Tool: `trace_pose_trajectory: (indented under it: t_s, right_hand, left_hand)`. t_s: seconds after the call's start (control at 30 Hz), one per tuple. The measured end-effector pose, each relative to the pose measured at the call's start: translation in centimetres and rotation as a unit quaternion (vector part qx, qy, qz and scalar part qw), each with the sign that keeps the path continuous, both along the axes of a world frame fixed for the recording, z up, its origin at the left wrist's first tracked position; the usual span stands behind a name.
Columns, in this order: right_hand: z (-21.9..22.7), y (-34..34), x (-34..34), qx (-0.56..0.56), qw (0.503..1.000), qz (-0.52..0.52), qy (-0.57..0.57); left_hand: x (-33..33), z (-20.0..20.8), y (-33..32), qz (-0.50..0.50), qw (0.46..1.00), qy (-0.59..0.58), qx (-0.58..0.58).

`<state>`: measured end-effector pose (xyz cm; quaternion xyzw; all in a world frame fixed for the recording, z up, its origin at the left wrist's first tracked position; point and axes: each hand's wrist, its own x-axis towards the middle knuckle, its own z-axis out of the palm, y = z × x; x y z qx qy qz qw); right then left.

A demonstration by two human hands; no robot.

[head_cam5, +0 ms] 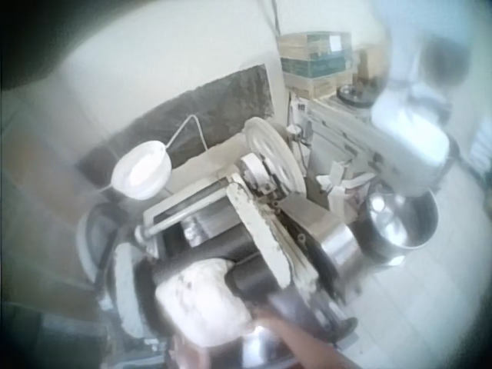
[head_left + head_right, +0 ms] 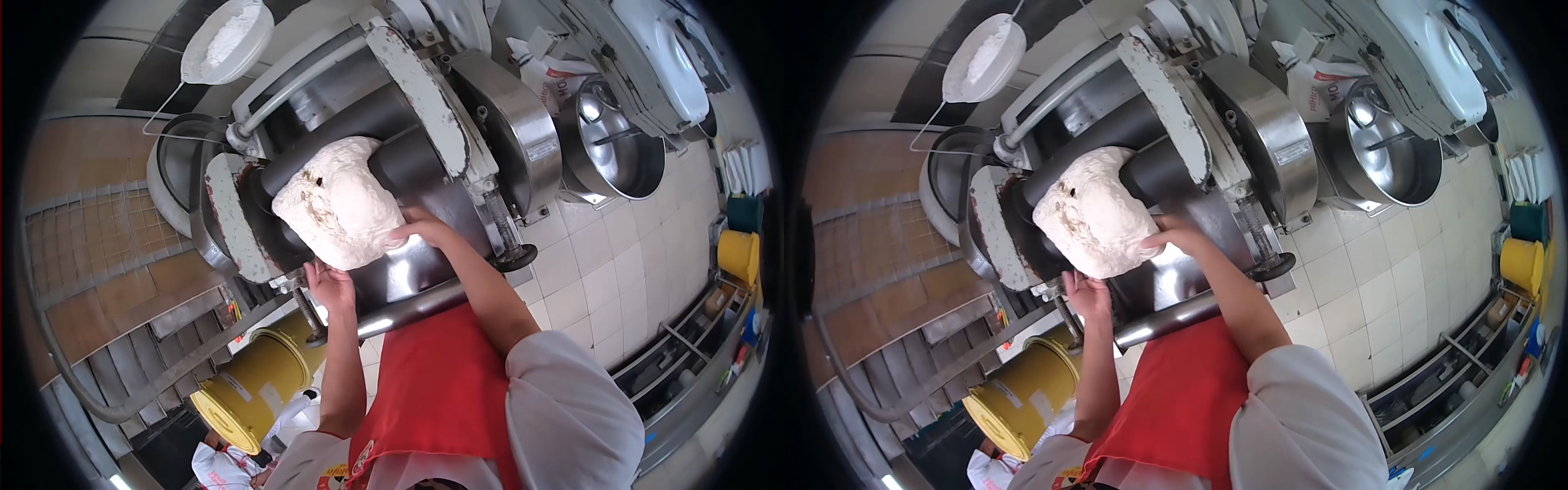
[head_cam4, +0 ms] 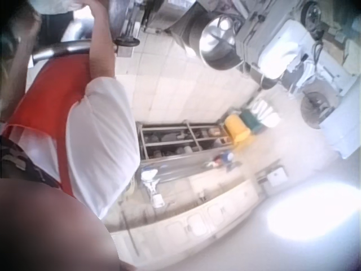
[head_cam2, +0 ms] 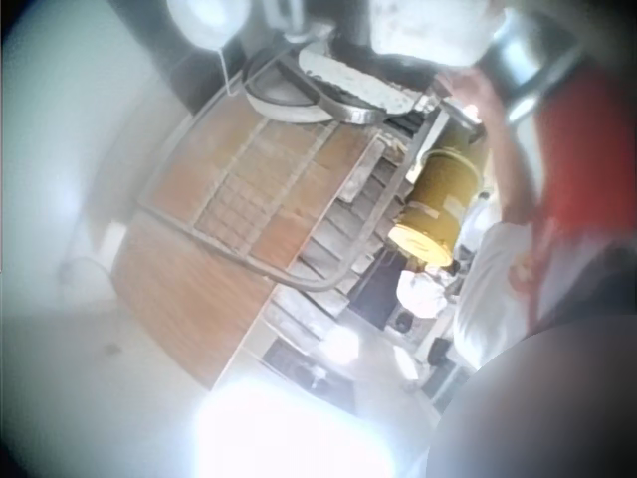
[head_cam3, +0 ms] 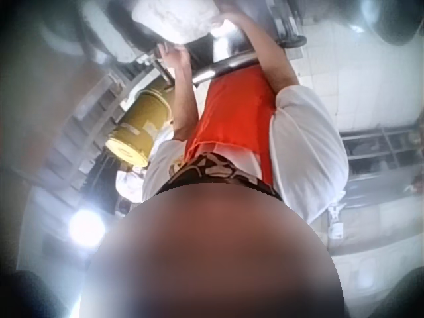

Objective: The person uses a commercial dough roller to flatten and refine a mass of bread dough, repeatedly feeding the dough through the rollers by hand.

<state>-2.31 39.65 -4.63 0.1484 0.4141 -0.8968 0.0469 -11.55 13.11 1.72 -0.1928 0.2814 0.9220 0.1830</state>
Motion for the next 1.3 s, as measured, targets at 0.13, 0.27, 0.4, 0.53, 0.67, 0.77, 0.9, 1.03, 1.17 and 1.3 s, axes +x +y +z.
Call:
trace_pose_trajectory:
  t_s: [0.13,0.27,0.4,0.53,0.67,0.77,0.9,1.03,1.17,1.3]
  right_hand:
    - [-0.6,0.2,1.7,-0.060,0.944,-0.287,-0.151]
    - [-4.7,0.2,-0.4,0.229,0.942,-0.180,-0.167]
    - [-4.6,-2.0,-2.9,0.254,0.933,-0.115,-0.227]
    - [-6.9,-2.9,-3.1,0.340,0.880,-0.207,-0.258]
    - [-6.7,-0.5,-5.6,0.493,0.861,-0.081,-0.100]
    - [-6.6,-1.2,-5.5,0.211,0.950,-0.005,-0.229]
    - [0.4,-3.0,-4.4,-0.088,0.977,0.016,-0.195]
    - [1.6,-1.3,-2.7,-0.199,0.956,-0.082,-0.201]
    - [-4.0,-2.3,-1.6,0.194,0.948,-0.203,-0.150]
    - [-13.3,-1.3,1.7,0.218,0.929,-0.216,-0.207]
  left_hand:
    - [-4.7,2.3,2.2,0.048,0.983,0.005,-0.175]
    - [-6.3,3.1,1.6,0.068,0.990,-0.003,-0.122]
    - [-0.8,5.1,1.2,0.097,0.984,-0.023,-0.148]
    - [1.6,-0.4,0.1,-0.055,0.929,-0.170,-0.323]
    - [-2.4,-7.1,1.8,-0.065,0.948,-0.008,-0.310]
    - [-3.3,-7.8,3.3,-0.076,0.979,0.027,-0.187]
    - [-1.9,-3.5,0.3,-0.194,0.963,0.084,-0.168]
    - [-2.1,0.0,3.3,-0.219,0.975,-0.034,0.009]
    - [-2.5,-5.7,5.8,-0.140,0.988,-0.044,-0.052]
    - [-4.6,-10.7,9.8,-0.097,0.992,-0.073,-0.044]
